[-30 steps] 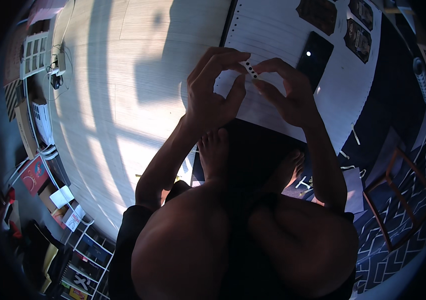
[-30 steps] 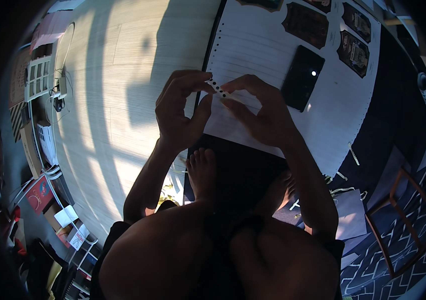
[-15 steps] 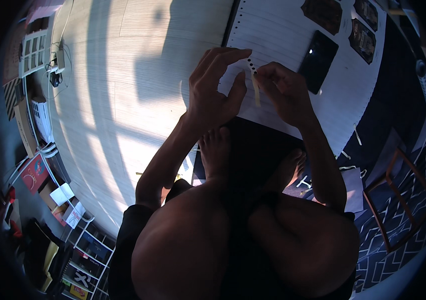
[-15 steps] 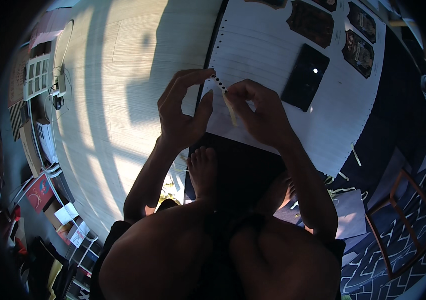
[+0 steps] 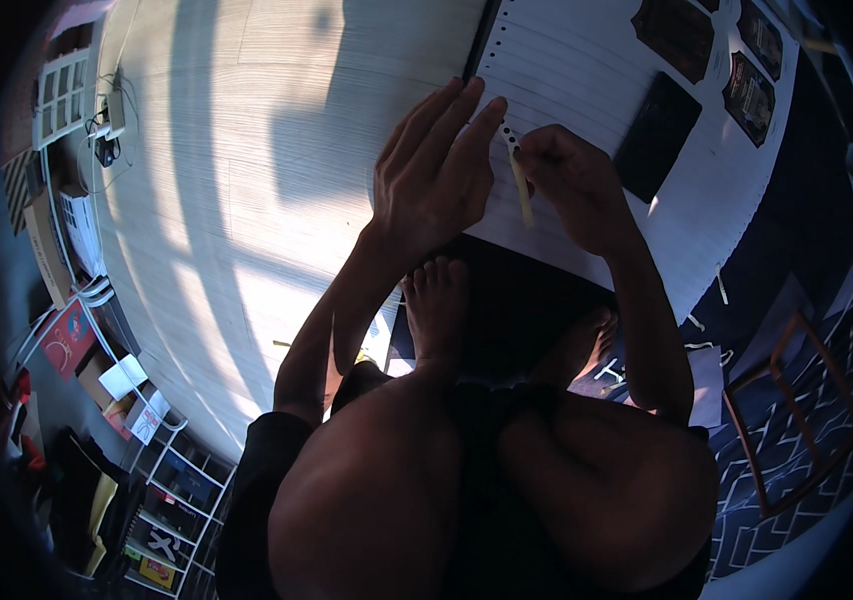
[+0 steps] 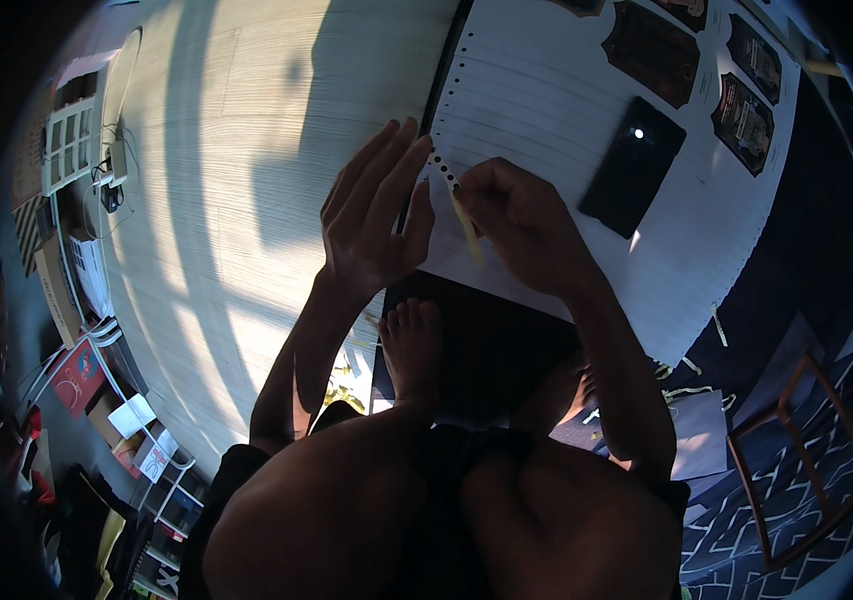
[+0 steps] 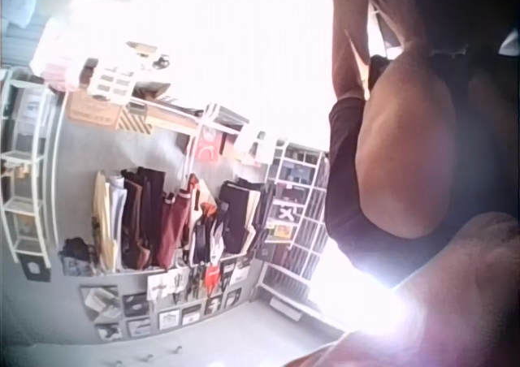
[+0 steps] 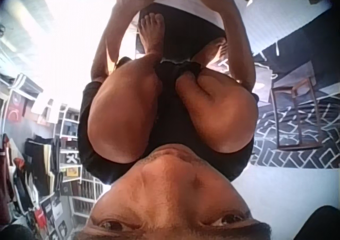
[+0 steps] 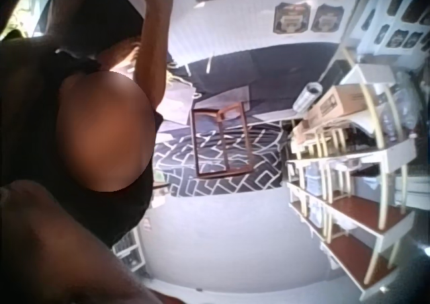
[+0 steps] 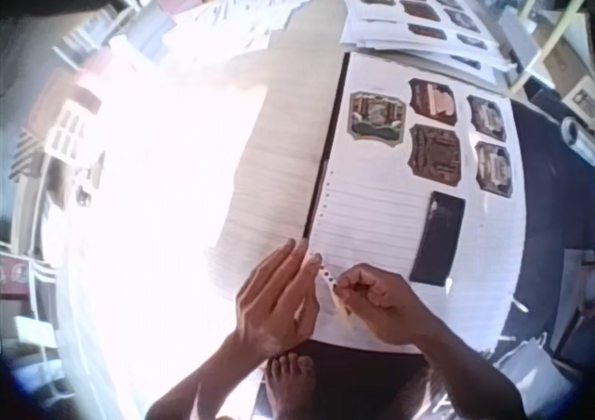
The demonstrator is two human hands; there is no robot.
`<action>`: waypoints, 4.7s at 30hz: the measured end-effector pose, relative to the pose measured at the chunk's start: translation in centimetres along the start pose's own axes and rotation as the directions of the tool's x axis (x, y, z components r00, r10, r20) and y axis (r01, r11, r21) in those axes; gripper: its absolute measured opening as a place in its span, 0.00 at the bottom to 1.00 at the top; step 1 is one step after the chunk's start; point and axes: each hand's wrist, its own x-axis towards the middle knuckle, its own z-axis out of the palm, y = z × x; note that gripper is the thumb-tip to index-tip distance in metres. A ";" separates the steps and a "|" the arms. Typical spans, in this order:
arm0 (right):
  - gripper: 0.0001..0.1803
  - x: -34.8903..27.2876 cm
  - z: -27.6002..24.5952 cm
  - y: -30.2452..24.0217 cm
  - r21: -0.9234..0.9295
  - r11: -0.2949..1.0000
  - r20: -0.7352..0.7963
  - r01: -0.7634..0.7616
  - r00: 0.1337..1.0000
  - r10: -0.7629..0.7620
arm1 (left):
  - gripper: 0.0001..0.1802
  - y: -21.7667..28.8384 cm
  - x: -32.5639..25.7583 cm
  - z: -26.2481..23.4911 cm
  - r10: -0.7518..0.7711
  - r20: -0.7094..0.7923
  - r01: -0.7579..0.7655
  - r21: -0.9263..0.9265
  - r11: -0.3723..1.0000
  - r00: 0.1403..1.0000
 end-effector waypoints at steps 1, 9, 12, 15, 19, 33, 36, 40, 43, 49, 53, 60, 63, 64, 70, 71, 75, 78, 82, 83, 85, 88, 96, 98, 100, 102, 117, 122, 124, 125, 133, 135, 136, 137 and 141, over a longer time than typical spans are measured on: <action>0.10 0.3 0.0 0.0 -0.026 1.000 0.008 -0.016 1.000 0.016 | 0.25 -0.3 -0.1 0.2 -0.024 -0.001 0.024 -0.007 1.000 1.000; 0.12 4.4 -0.3 1.3 -0.100 0.979 -0.098 -0.176 0.981 0.166 | 0.23 -5.9 -0.7 3.1 -0.135 0.011 0.135 -0.097 0.986 0.991; 0.13 6.3 -0.7 2.6 -0.149 0.977 -0.121 -0.155 0.983 0.138 | 0.22 -7.5 -0.8 4.5 -0.142 0.048 0.146 -0.105 0.984 0.989; 0.14 7.2 -1.0 3.1 -0.207 0.969 -0.150 -0.133 0.983 0.103 | 0.21 -7.9 -0.3 5.3 -0.108 0.097 0.112 -0.044 0.993 0.989; 0.15 7.5 -1.0 2.4 -0.247 0.954 -0.157 -0.172 0.978 0.135 | 0.19 -8.0 -0.4 5.9 -0.126 0.123 0.129 -0.022 0.991 0.984; 0.14 7.7 -1.0 2.5 -0.242 0.951 -0.140 -0.193 0.977 0.163 | 0.27 -7.5 -0.5 5.5 -0.107 0.231 0.091 0.079 0.993 0.967; 0.14 7.6 -0.9 2.4 -0.243 0.951 -0.146 -0.191 0.976 0.159 | 0.28 -7.6 -0.6 5.6 -0.102 0.232 0.082 0.092 0.992 0.967; 0.14 7.8 -1.0 2.8 -0.242 0.951 -0.137 -0.194 0.977 0.165 | 0.27 -7.9 -0.9 5.9 -0.080 0.222 0.049 0.140 0.989 0.972; 0.14 7.5 -1.2 2.4 -0.278 0.937 -0.191 -0.214 0.968 0.164 | 0.27 -7.8 -0.8 6.0 -0.086 0.237 0.053 0.142 0.988 0.968; 0.14 7.2 -2.1 1.3 -0.220 0.935 -0.121 -0.280 0.958 0.258 | 0.25 -8.0 -0.5 5.7 -0.098 0.218 0.085 0.069 0.994 0.971; 0.14 7.4 -1.2 2.2 -0.289 0.926 -0.087 -0.244 0.970 0.229 | 0.25 -8.7 -1.5 5.4 -0.126 0.205 0.146 -0.083 0.986 0.971; 0.13 7.3 -0.8 2.5 -0.318 0.920 -0.107 -0.228 0.973 0.204 | 0.26 -7.5 -1.6 4.5 -0.079 0.270 0.079 0.009 0.997 0.960; 0.13 7.4 -0.8 2.6 -0.330 0.920 -0.114 -0.209 0.977 0.181 | 0.28 -7.6 -1.9 4.7 -0.081 0.277 0.075 0.032 0.997 0.957; 0.13 7.5 -0.9 3.4 -0.357 0.918 -0.126 -0.174 0.983 0.137 | 0.27 -7.5 -1.9 4.8 -0.077 0.275 0.067 0.047 0.997 0.958; 0.13 6.7 -1.9 2.1 -0.381 0.892 -0.188 -0.243 0.965 0.183 | 0.27 -7.9 -2.5 5.2 -0.043 0.214 0.037 0.031 0.999 0.976; 0.13 6.6 -1.9 2.1 -0.371 0.896 -0.170 -0.244 0.966 0.193 | 0.27 -8.4 -2.7 5.2 -0.060 0.200 0.065 -0.020 0.998 0.978; 0.13 6.6 -0.8 2.6 -0.426 0.886 -0.151 -0.184 0.980 0.131 | 0.25 -8.3 -2.5 4.8 -0.074 0.183 0.092 -0.090 0.992 0.980; 0.13 6.8 -0.4 3.0 -0.429 0.890 -0.125 -0.153 0.986 0.109 | 0.25 -8.1 -2.7 4.8 -0.086 0.178 0.108 -0.123 0.987 0.980; 0.12 6.9 0.0 3.3 -0.454 0.882 -0.104 -0.123 0.991 0.085 | 0.25 -8.0 -3.6 4.6 -0.066 0.234 0.087 -0.078 0.993 0.970; 0.12 7.0 0.0 3.3 -0.460 0.880 -0.104 -0.121 0.991 0.082 | 0.25 -8.1 -3.8 4.7 -0.071 0.234 0.091 -0.077 0.993 0.970; 0.12 6.9 0.0 3.2 -0.466 0.878 -0.107 -0.108 0.992 0.065 | 0.25 -8.0 -3.8 4.8 -0.070 0.238 0.090 -0.074 0.993 0.969; 0.12 7.1 0.0 3.0 -0.483 0.871 -0.101 -0.094 0.994 0.052 | 0.25 -7.7 -3.7 4.6 -0.060 0.251 0.076 -0.054 0.996 0.966; 0.11 6.2 -0.4 2.5 -0.457 0.877 -0.183 -0.146 0.981 0.067 | 0.23 -7.4 -3.7 4.9 -0.059 0.229 0.054 0.027 0.998 0.972; 0.11 6.0 -0.2 2.7 -0.464 0.877 -0.161 -0.126 0.985 0.056 | 0.22 -7.7 -3.8 4.8 -0.084 0.204 0.099 -0.064 0.993 0.975; 0.11 6.1 0.1 3.2 -0.479 0.872 -0.143 -0.096 0.989 0.031 | 0.22 -7.9 -4.1 4.7 -0.096 0.199 0.120 -0.111 0.987 0.975; 0.11 6.3 0.4 3.4 -0.491 0.868 -0.139 -0.077 0.990 0.009 | 0.21 -7.8 -4.4 4.5 -0.100 0.206 0.126 -0.116 0.985 0.973; 0.12 7.0 2.3 3.5 -0.475 0.869 -0.198 -0.142 0.979 0.052 | 0.21 -7.6 -5.1 4.6 -0.077 0.174 0.098 -0.114 0.989 0.982; 0.14 7.3 2.3 3.2 -0.520 0.838 -0.186 -0.168 0.979 0.081 | 0.23 -7.6 -5.2 4.7 -0.084 0.187 0.105 -0.105 0.989 0.979; 0.14 7.3 2.4 3.1 -0.520 0.838 -0.188 -0.165 0.979 0.076 | 0.24 -7.6 -5.3 4.7 -0.084 0.190 0.104 -0.099 0.990 0.978; 0.14 7.4 2.4 3.1 -0.521 0.838 -0.190 -0.164 0.979 0.074 | 0.25 -7.5 -5.2 4.7 -0.084 0.189 0.104 -0.098 0.990 0.978; 0.12 7.2 2.3 2.8 -0.595 0.793 -0.276 -0.131 0.960 -0.049 | 0.25 -7.1 -5.2 4.9 -0.066 0.188 0.074 -0.032 0.997 0.980; 0.11 7.0 1.6 2.5 -0.585 0.803 -0.313 -0.117 0.945 -0.091 | 0.24 -6.9 -4.9 4.8 -0.067 0.182 0.070 -0.013 0.997 0.981; 0.11 6.6 0.5 2.6 -0.570 0.814 -0.313 -0.110 0.945 -0.091 | 0.23 -7.0 -4.9 4.7 -0.069 0.193 0.073 -0.017 0.997 0.979; 0.11 6.3 -0.1 2.7 -0.556 0.825 -0.313 -0.104 0.945 -0.092 | 0.23 -7.1 -4.9 4.5 -0.071 0.205 0.077 -0.021 0.997 0.976; 0.11 5.5 0.1 3.0 -0.475 0.875 -0.323 -0.093 0.943 -0.075 | 0.22 -7.4 -5.0 4.5 -0.126 0.149 0.145 -0.124 0.982 0.981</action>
